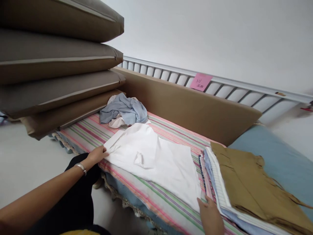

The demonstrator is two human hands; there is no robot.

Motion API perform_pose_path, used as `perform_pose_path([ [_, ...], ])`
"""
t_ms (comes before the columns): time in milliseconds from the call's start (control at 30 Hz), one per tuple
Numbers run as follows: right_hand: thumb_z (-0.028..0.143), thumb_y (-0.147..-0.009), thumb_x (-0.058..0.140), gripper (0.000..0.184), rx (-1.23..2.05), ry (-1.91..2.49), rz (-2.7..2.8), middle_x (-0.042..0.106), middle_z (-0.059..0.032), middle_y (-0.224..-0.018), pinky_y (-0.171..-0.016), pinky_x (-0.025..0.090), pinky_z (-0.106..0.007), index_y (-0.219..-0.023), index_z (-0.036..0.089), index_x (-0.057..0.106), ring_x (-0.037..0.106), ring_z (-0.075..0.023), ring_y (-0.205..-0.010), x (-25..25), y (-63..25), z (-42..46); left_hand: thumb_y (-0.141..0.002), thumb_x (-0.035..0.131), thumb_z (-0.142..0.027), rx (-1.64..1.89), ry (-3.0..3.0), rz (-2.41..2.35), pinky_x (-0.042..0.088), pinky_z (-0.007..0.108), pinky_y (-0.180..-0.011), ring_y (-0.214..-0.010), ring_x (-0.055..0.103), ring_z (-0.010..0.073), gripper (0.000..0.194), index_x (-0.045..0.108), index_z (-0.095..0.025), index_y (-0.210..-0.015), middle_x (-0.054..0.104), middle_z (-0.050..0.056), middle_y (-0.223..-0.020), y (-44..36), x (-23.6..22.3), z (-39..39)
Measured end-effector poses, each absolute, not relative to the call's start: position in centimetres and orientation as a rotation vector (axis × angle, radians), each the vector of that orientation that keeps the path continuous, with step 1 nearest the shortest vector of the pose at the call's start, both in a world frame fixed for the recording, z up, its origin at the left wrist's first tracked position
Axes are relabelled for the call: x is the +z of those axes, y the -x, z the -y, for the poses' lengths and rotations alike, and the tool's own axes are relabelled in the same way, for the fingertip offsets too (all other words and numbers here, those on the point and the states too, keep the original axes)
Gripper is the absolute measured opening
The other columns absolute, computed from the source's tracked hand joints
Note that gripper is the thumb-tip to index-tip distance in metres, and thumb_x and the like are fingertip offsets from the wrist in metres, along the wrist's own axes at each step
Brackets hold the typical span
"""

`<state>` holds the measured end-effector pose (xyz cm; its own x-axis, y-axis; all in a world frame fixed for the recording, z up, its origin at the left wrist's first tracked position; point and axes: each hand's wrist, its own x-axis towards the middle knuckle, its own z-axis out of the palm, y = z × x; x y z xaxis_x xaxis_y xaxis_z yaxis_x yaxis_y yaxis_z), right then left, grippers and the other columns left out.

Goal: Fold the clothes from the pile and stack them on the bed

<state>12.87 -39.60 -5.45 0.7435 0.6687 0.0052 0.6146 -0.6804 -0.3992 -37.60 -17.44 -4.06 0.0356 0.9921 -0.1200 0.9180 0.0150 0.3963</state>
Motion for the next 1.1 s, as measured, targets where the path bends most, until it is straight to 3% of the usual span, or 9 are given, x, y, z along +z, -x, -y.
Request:
perform_pose_path([
  [133, 0.050, -0.074, 0.036, 0.054, -0.205, 2.295, 1.189, 0.064, -0.0208, -0.104, -0.090, 0.042, -0.048, -0.101, 0.011, 0.062, 0.056, -0.0357, -0.102, -3.6, -8.6, 37.5, -0.082, 0.052, -0.024, 0.611, -2.346, -1.853, 0.039, 0.036, -0.089, -0.107, 0.051, 0.0264, 0.027, 0.055, -0.017, -0.108, 0.058, 0.012, -0.112, 36.0, -2.5, 18.9],
  [267, 0.049, -0.076, 0.042, 0.045, 0.167, 1.942, 1.308, 0.067, -0.0136, -0.098, -0.078, 0.049, -0.039, -0.097, 0.016, 0.064, 0.063, -0.0252, -0.082, -2.3, -0.1, 32.2, -0.085, 0.050, -0.018, 0.666, -2.532, -1.313, 0.040, 0.033, -0.094, -0.105, 0.053, 0.0212, 0.021, 0.059, -0.018, -0.104, 0.061, 0.009, -0.110, 32.6, -1.7, 19.1],
  [400, 0.041, -0.080, 0.044, 0.040, 0.340, 1.898, 1.449, 0.066, -0.0125, -0.103, -0.079, 0.048, -0.035, -0.102, 0.015, 0.064, 0.064, -0.0229, -0.086, -2.4, 7.6, 27.0, -0.084, 0.051, -0.018, 0.382, -2.520, -1.339, 0.041, 0.032, -0.094, -0.107, 0.055, 0.0208, 0.025, 0.060, -0.017, -0.108, 0.063, 0.009, -0.110, 29.7, -0.4, 17.2],
  [600, 0.030, -0.075, 0.056, 0.048, 0.178, 2.141, 1.638, 0.063, -0.0165, -0.106, -0.085, 0.044, -0.042, -0.119, 0.012, 0.058, 0.057, -0.0324, -0.100, -3.6, 12.3, 23.2, -0.072, 0.066, -0.040, -0.017, -2.342, -1.578, 0.047, 0.043, -0.078, -0.094, 0.062, 0.0335, 0.038, 0.065, -0.010, -0.096, 0.066, 0.021, -0.097, 28.0, -0.1, 12.0],
  [733, 0.016, -0.075, 0.045, 0.039, 0.272, 2.020, 1.537, 0.064, -0.0115, -0.106, -0.088, 0.042, -0.037, -0.111, 0.017, 0.061, 0.057, -0.0263, -0.101, -4.8, 12.7, 21.9, -0.058, 0.075, -0.031, -0.036, -2.269, -1.375, 0.047, 0.031, -0.071, -0.086, 0.064, 0.0263, 0.034, 0.066, -0.016, -0.087, 0.069, 0.011, -0.091, 28.0, -2.2, 10.2],
  [867, 0.022, -0.072, 0.046, 0.028, 0.434, 1.874, 1.228, 0.066, -0.0051, -0.094, -0.081, 0.045, -0.033, -0.094, 0.020, 0.062, 0.060, -0.0218, -0.089, -5.7, 12.5, 21.8, -0.071, 0.061, -0.021, 0.145, -2.193, -1.160, 0.043, 0.021, -0.067, -0.081, 0.061, 0.0156, 0.016, 0.063, -0.017, -0.086, 0.067, 0.001, -0.086, 29.0, -3.9, 10.4],
  [967, 0.026, -0.071, 0.047, 0.021, 0.490, 1.815, 1.166, 0.065, -0.0022, -0.085, -0.077, 0.045, -0.031, -0.084, 0.021, 0.062, 0.059, -0.0203, -0.082, -6.1, 12.3, 22.5, -0.070, 0.056, -0.012, 0.322, -2.111, -0.968, 0.040, 0.019, -0.065, -0.075, 0.057, 0.0127, 0.010, 0.061, -0.016, -0.078, 0.063, -0.002, -0.078, 30.0, -4.3, 10.4],
  [1100, 0.024, -0.070, 0.047, 0.014, 0.480, 1.740, 1.192, 0.066, -0.0038, -0.091, -0.085, 0.042, -0.033, -0.073, 0.021, 0.059, 0.059, -0.0211, -0.094, -6.7, 12.2, 23.1, -0.062, 0.069, -0.015, 0.250, -1.974, -0.686, 0.038, 0.019, -0.062, -0.070, 0.053, 0.0123, 0.016, 0.063, -0.016, -0.078, 0.061, -0.004, -0.074, 31.0, -3.8, 9.5],
])
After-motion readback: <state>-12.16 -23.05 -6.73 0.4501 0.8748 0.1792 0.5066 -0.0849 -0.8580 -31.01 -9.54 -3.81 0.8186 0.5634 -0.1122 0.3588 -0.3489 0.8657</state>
